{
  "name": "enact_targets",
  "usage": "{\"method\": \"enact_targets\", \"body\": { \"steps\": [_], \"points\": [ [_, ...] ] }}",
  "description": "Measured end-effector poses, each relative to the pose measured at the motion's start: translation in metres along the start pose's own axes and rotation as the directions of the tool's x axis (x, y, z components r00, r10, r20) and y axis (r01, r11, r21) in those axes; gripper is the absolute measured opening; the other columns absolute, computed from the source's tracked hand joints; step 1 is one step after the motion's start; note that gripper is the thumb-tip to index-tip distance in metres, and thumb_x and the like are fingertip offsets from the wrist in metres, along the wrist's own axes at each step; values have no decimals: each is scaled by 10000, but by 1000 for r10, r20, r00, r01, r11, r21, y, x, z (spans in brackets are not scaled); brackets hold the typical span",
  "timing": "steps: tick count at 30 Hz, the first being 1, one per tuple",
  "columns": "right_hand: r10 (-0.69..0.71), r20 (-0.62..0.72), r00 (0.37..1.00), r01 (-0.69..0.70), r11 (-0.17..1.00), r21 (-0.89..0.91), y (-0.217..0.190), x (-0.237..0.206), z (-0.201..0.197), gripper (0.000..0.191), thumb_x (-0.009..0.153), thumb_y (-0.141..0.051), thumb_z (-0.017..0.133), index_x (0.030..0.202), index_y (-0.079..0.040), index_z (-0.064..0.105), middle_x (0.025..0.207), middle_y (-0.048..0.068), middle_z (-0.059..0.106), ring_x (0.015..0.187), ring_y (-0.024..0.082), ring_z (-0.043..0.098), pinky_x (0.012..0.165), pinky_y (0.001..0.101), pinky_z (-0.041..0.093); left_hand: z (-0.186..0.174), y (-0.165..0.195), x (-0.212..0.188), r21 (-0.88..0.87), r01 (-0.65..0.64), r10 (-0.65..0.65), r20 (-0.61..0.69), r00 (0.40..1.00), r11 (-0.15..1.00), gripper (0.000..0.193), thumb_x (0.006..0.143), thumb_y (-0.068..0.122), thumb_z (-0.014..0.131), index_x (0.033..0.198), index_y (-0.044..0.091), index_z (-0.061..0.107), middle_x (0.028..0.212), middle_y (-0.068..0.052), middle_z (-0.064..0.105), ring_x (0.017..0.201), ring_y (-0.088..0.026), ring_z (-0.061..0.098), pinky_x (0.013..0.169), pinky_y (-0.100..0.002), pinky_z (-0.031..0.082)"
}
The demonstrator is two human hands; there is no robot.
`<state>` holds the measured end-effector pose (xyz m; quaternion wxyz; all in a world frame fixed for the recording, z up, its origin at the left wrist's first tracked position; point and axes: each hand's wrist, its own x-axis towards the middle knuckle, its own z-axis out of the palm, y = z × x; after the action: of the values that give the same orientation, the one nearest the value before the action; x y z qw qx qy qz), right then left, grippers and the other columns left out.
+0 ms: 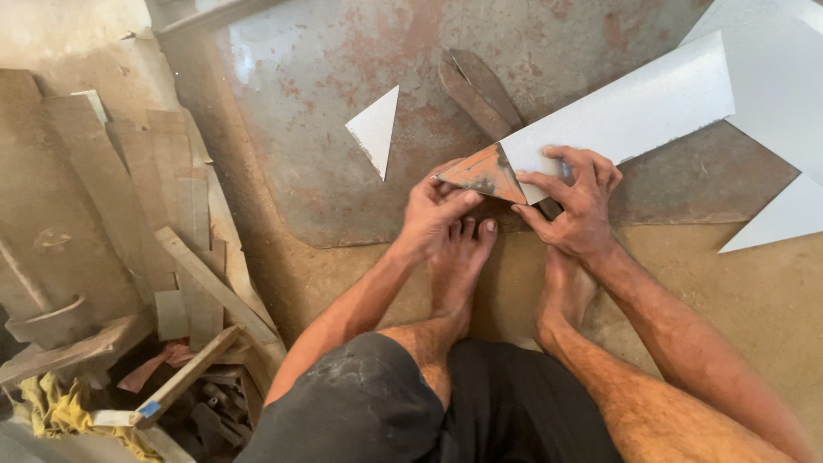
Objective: The person sits on the floor and cuts white sheet metal into star-shaped pieces with large hand snips, using a triangular metal template to mark and guide each cut. They stack the finished cut pieces aside and reach for new sheet offcuts to continue cutting.
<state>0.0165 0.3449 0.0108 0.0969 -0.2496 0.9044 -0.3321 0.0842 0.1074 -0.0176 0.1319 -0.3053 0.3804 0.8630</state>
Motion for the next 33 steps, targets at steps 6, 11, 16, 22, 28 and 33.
{"method": "enact_targets", "body": {
  "steps": [6, 11, 16, 22, 28, 33],
  "points": [
    [-4, 5, 1000, 4, 1000, -17, 2, -1, 3, 442, 803, -385, 915, 1211, -292, 771, 1459, 4, 517, 1353, 264, 359, 1127, 452, 236, 33, -24, 15, -194, 81, -98, -77, 992, 978, 379, 971, 129, 720, 1276, -66, 605, 1160, -159, 717, 1012, -257, 732, 863, -378, 648],
    [-7, 2, 1000, 7, 1000, -3, 3, -1, 7, 444, 813, -401, 916, 1216, -288, 769, 1462, 8, 510, 1345, 265, 347, 1136, 461, 230, 42, -27, 21, -120, 80, -107, -239, 965, 989, 323, 960, 169, 714, 1179, -62, 659, 1044, -169, 735, 866, -259, 762, 699, -370, 682],
    [43, 55, 998, -44, 999, 22, -2, 3, -3, 492, 775, -422, 903, 1223, -280, 757, 1465, 21, 500, 1342, 282, 351, 1124, 467, 229, 37, -29, 21, -110, 91, -114, -224, 968, 990, 323, 975, 167, 716, 1193, -64, 658, 1012, -163, 747, 821, -257, 759, 664, -337, 664],
    [-7, 174, 985, -12, 994, 108, -2, 31, -27, 587, 815, -396, 843, 1353, -250, 660, 1502, 25, 484, 1384, 289, 369, 1148, 489, 226, 31, -29, 17, -136, 139, -166, -217, 962, 981, 348, 972, 194, 688, 1224, -43, 653, 1069, -169, 731, 891, -292, 757, 704, -381, 690],
    [-236, 246, 940, 238, 971, 20, 1, 69, -11, 429, 946, -148, 700, 1354, -279, 702, 1576, 46, 465, 1435, 261, 366, 1095, 496, 208, 29, -31, 10, -161, 141, -170, -185, 968, 977, 373, 1001, 170, 667, 1265, -84, 596, 1125, -202, 698, 968, -335, 735, 722, -444, 684],
    [-223, 253, 941, 233, 972, -10, 4, 71, -2, 298, 967, -197, 712, 1247, -293, 740, 1571, -2, 471, 1423, 232, 367, 1099, 491, 194, 27, -30, 10, -157, 151, -177, -165, 970, 976, 364, 1007, 151, 642, 1273, -91, 585, 1159, -205, 684, 1004, -333, 735, 749, -457, 690]
  ]
}}
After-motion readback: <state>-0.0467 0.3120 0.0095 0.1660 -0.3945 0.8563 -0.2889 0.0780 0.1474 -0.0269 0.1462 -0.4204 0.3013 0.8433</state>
